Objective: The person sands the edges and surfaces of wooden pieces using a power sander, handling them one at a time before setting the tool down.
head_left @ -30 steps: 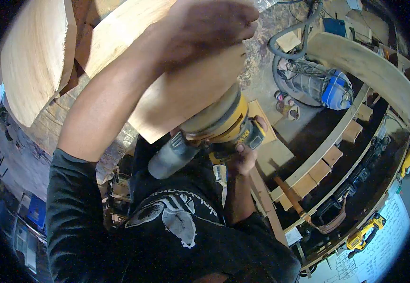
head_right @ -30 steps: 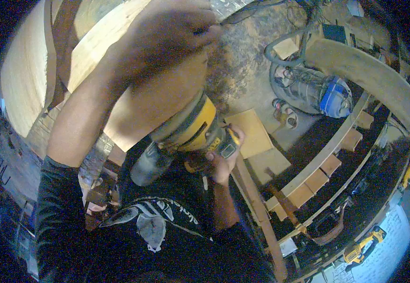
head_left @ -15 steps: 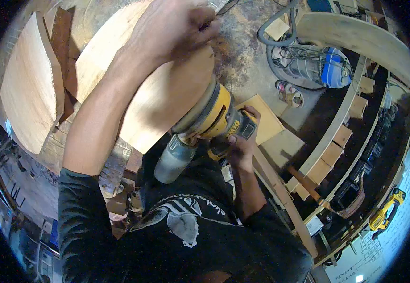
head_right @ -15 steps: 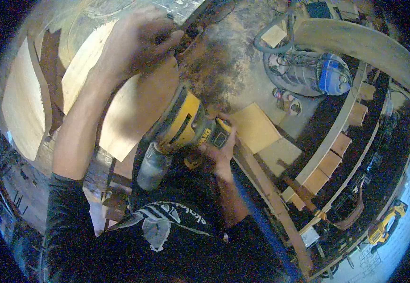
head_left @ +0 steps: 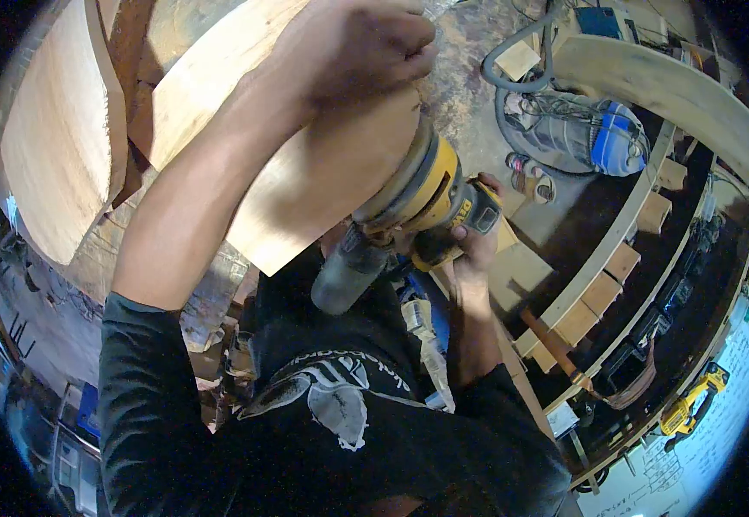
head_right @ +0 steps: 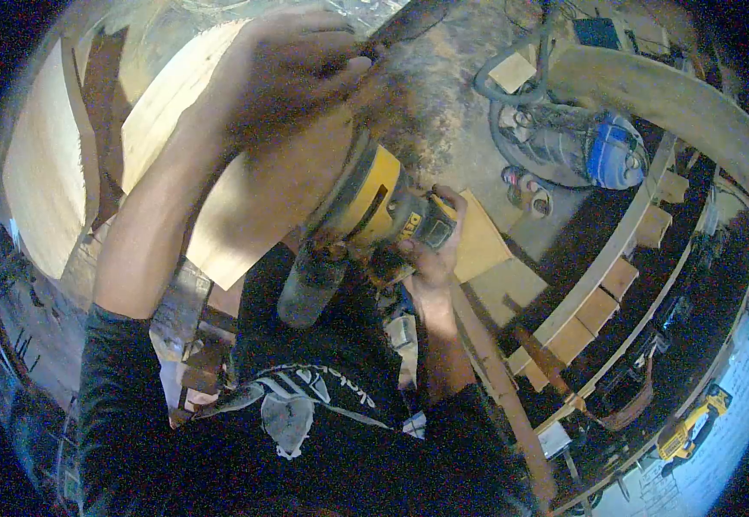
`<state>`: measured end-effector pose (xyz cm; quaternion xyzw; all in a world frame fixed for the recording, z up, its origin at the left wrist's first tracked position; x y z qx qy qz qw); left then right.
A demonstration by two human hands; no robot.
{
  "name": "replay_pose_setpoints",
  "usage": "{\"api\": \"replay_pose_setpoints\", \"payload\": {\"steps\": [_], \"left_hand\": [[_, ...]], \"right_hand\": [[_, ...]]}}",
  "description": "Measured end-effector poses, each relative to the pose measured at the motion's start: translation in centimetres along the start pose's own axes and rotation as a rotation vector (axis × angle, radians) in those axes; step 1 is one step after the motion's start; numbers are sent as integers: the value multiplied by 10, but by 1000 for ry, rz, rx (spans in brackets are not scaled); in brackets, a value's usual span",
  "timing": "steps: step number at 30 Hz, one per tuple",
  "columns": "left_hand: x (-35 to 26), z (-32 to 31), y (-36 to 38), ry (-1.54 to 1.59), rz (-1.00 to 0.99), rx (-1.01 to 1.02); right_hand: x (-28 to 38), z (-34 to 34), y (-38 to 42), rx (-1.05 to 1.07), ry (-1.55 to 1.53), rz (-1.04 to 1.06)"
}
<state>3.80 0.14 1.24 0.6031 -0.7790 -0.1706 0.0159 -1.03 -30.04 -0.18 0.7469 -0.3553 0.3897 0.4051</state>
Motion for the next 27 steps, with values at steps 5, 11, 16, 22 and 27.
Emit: {"api": "replay_pose_setpoints", "payload": {"steps": [5, 11, 16, 22, 27], "left_hand": [[0, -10, 8, 1272, 293, -171], [-4, -20, 13, 3138, 1074, -312], [-4, -25, 15, 3239, 1137, -211], [-2, -29, 18, 3168, 1018, -324], [-2, -30, 22, 3053, 832, -313]], "right_hand": [[-6, 14, -7, -16, 27, 23], [5, 2, -13, -53, -75, 11], [9, 8, -22, -25, 22, 68], [12, 13, -29, -11, 46, 60], [11, 11, -20, 35, 77, 42]]}}
Point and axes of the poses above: each hand's wrist, its own y-axis away from the middle knuckle, its own z-axis out of the back of the hand, x = y × z, the point moved 1 cm from there along -y, towards the middle knuckle, and after that the axes turned 3 degrees about x, right-handed, at the moved point
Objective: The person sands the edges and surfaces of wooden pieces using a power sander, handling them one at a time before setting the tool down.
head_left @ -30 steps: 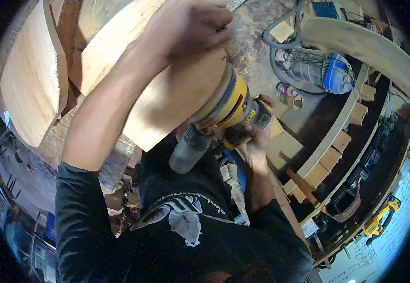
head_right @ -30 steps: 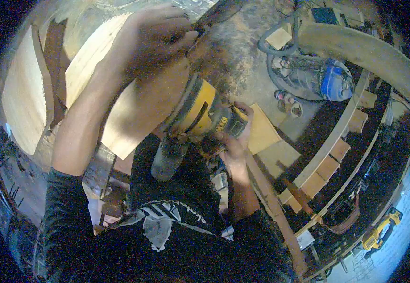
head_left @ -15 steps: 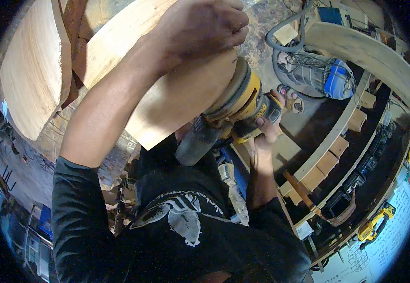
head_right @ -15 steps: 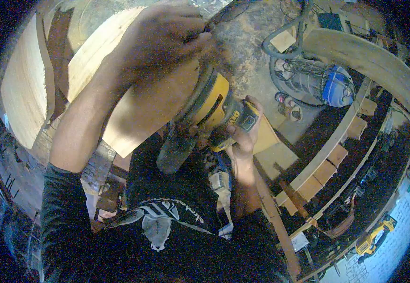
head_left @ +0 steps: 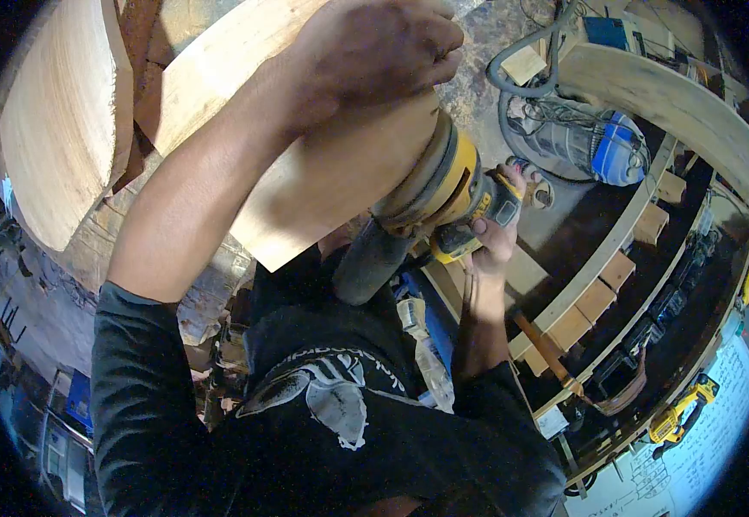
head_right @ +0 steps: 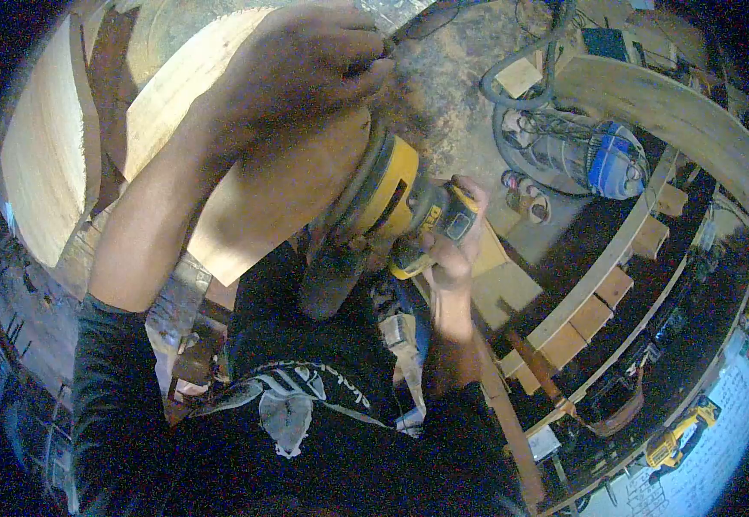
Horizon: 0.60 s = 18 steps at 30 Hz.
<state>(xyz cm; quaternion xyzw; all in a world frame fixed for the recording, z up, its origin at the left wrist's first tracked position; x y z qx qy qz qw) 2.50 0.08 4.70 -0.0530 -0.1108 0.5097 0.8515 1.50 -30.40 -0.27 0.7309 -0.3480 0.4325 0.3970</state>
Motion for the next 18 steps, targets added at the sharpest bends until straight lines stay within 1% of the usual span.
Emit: {"api": "replay_pose_setpoints", "payload": {"steps": [2, 4, 6, 7, 9, 10, 11, 12, 13, 14, 15, 17, 18], "left_hand": [[1, -5, 1, -20, -17, -47], [1, -7, -2, -6, -20, -10], [3, -11, -4, 8, -24, 26], [3, -14, -3, 24, -16, -3], [4, -17, -5, 39, -9, -33], [6, -19, -7, 275, 164, -56], [8, -20, -9, 510, 338, -76], [8, -22, -9, 509, 337, -74], [7, -24, -8, 498, 308, -130], [7, -24, -8, 487, 278, -187], [6, -24, -8, 488, 277, -185], [4, -23, -8, 455, 323, -224], [4, -20, -7, 456, 324, -223]], "right_hand": [[-2, -1, 5, 2, -54, -4], [-3, -2, 12, 0, -105, -6], [-5, -4, 18, -39, 7, -17], [-8, -5, 23, -40, 7, -17], [-13, -7, 34, -123, 190, -56], [-6, -20, 38, -120, 231, -86], [-11, -17, 43, -121, 229, -85], [-17, -17, 46, -132, 214, -69], [-20, -19, 49, -143, 199, -53], [-19, -23, 58, -184, 171, -84], [-22, -26, 63, -185, 169, -84], [-26, -27, 71, -183, 25, -88], [-25, -27, 74, -193, 40, -108]]}}
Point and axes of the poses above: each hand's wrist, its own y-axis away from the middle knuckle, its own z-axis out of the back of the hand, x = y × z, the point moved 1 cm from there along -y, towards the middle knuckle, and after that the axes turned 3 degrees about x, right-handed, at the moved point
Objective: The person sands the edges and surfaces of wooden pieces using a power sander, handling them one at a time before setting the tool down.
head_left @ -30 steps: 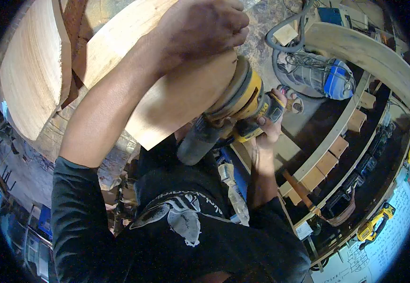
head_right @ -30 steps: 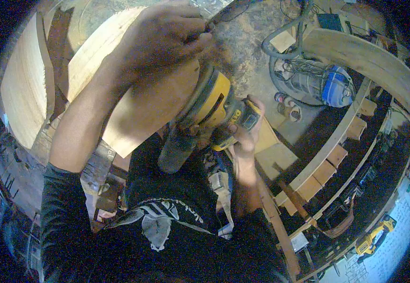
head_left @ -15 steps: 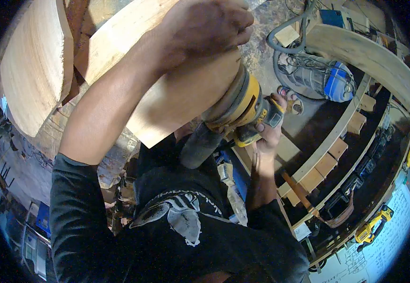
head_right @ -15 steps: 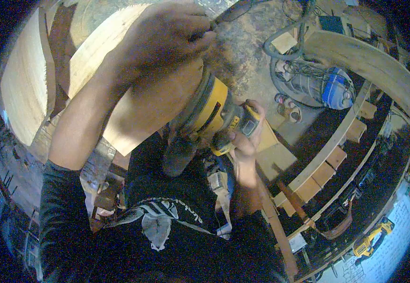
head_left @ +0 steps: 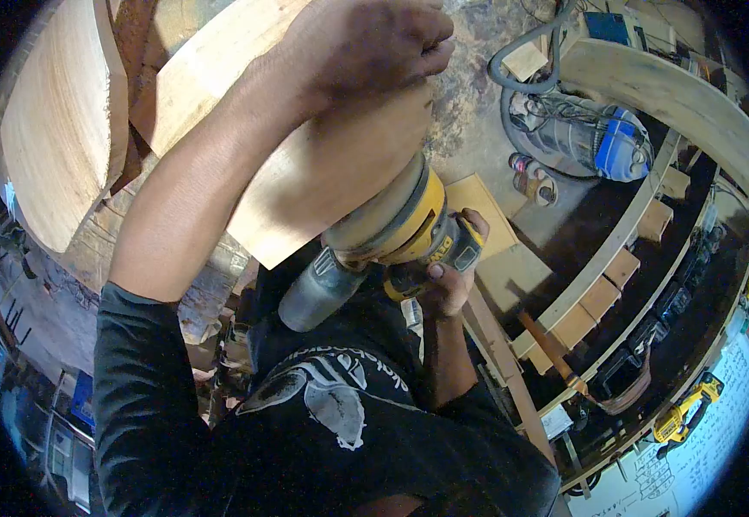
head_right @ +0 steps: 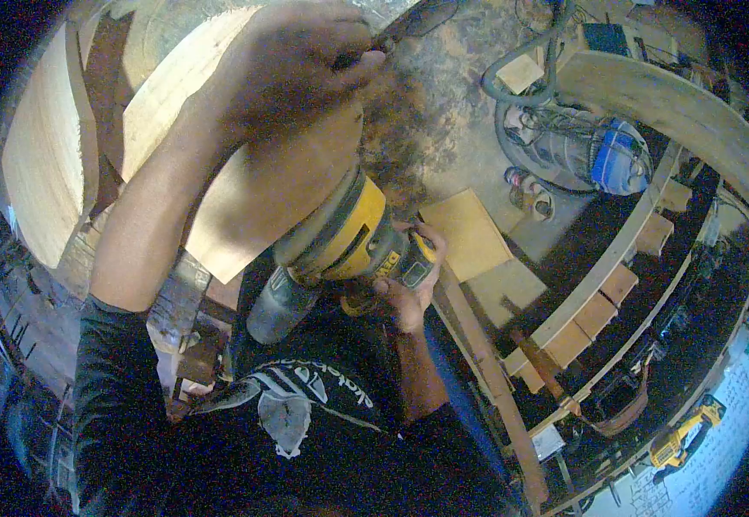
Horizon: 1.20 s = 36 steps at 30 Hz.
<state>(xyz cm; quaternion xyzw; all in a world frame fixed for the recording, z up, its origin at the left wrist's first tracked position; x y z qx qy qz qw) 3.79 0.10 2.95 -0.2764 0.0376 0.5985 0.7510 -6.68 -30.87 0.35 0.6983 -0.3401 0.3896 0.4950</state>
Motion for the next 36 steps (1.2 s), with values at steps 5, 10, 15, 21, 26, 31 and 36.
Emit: {"api": "replay_pose_setpoints", "payload": {"steps": [5, 10, 15, 21, 26, 31, 36], "left_hand": [[-2, 6, 2, 67, 52, -15], [6, -3, 2, 75, -20, 20], [5, -2, 1, 78, 31, 68], [4, -3, 3, 3, -99, 36], [-3, 12, 2, -167, -246, 102], [-2, 13, 3, -148, -165, 89], [1, 7, 2, -234, -304, 105]], "right_hand": [[2, 5, -10, -2, 63, 28], [10, 1, -15, 3, 141, 32], [6, 9, -15, 83, 60, 33], [8, 7, -26, 144, -197, 18], [8, 6, -33, 100, -183, 1], [20, -4, -39, 83, -192, -28], [17, 2, -47, 52, -185, 17]]}}
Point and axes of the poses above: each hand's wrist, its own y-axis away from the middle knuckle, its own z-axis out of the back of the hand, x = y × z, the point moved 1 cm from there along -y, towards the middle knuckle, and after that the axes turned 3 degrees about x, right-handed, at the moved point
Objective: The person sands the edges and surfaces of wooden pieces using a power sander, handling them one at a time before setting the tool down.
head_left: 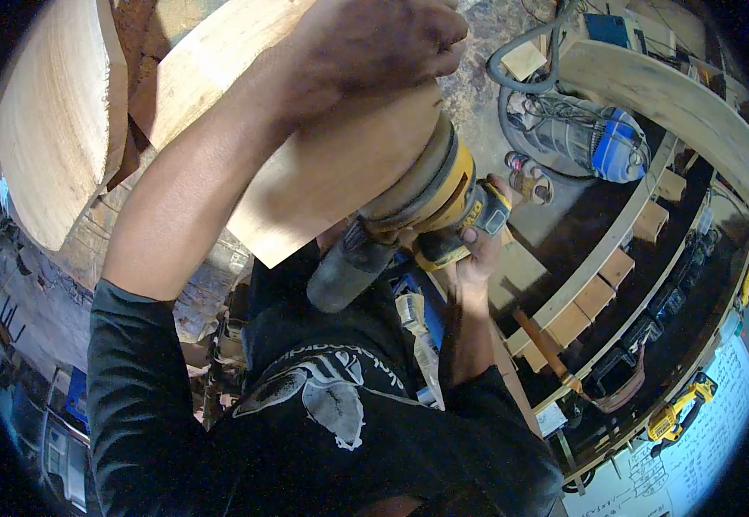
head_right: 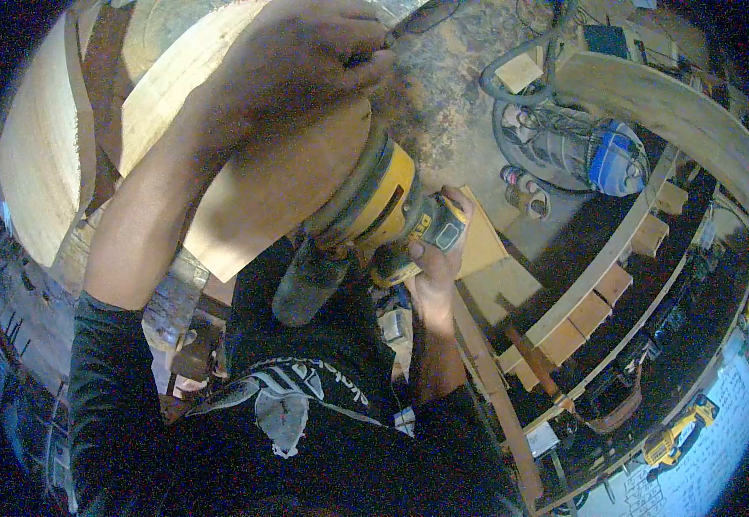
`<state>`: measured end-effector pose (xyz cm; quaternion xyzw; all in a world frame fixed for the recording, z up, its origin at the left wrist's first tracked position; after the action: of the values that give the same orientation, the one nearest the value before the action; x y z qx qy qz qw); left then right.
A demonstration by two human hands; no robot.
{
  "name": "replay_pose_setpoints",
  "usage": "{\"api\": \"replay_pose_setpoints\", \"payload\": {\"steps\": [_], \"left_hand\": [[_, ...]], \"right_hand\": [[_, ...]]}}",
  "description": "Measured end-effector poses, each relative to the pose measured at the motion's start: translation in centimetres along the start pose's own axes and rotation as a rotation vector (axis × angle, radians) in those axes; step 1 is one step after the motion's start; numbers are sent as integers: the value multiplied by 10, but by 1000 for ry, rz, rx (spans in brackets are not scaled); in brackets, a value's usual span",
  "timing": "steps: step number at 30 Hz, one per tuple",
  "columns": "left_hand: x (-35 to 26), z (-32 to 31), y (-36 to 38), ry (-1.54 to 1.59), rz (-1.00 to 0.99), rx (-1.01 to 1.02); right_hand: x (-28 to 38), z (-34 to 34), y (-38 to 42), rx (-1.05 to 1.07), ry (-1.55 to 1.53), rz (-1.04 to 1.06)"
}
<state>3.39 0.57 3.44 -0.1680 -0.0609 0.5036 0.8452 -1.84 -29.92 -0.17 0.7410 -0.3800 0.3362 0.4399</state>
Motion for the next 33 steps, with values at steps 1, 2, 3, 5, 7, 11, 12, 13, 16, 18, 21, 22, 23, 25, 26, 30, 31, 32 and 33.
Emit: {"api": "replay_pose_setpoints", "payload": {"steps": [1, 2, 3, 5, 7, 11, 12, 13, 16, 18, 21, 22, 23, 25, 26, 30, 31, 32, 33], "left_hand": [[-1, 3, 1, -55, -27, 15], [-1, 5, 1, -110, -55, 30], [-1, 5, 1, -110, -55, 30], [0, 1, 1, -86, -41, 51], [0, -5, 0, 26, 29, 33], [-1, 4, 0, 107, 71, 23], [-2, 5, -1, 107, 71, 23], [-1, 6, -1, 185, 135, 10], [0, 3, -2, 247, 183, -4], [1, 3, -2, 229, 169, -4], [0, 6, -2, 92, 46, -1], [0, 6, -2, 40, 20, 13], [-1, 7, -2, -10, -6, 28], [-3, 14, -2, -58, -31, 59], [-3, 15, -2, -107, -55, 90], [-4, 15, -1, -82, -44, 97], [-4, 16, -2, -70, -23, 107], [-4, 17, -2, -55, -3, 116], [-4, 16, -3, -56, -4, 116]], "right_hand": [[1, 0, -1, 0, 0, 0], [3, -1, -3, 11, -11, -16], [3, -1, -4, 20, -22, -32], [2, 2, -7, 26, -30, -28], [2, 2, -9, 33, -39, -24], [5, 0, -12, 62, -100, -44], [5, 0, -13, 75, -115, -48], [5, -1, -14, 75, -115, -48], [7, -2, -15, 88, -115, -41], [7, -1, -16, 91, -104, -48], [4, 5, -22, 102, -103, -23], [4, 5, -23, 102, -103, -23], [5, 5, -25, 115, -98, -18], [7, 3, -25, 128, -93, -13], [8, 3, -25, 117, -81, -17], [9, -1, -22, 93, -55, -4], [7, 4, -22, 92, -54, -4], [4, 13, -21, 97, 4, 6], [4, 13, -21, 105, 61, 17]]}}
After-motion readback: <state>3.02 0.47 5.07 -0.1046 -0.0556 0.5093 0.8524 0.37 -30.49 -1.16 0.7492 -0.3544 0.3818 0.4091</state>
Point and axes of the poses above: each hand's wrist, its own y-axis away from the middle knuckle, its own z-axis out of the back of the hand, x = y × z, the point moved 1 cm from there along -y, towards the middle knuckle, and after that the axes turned 3 degrees about x, right-handed, at the moved point
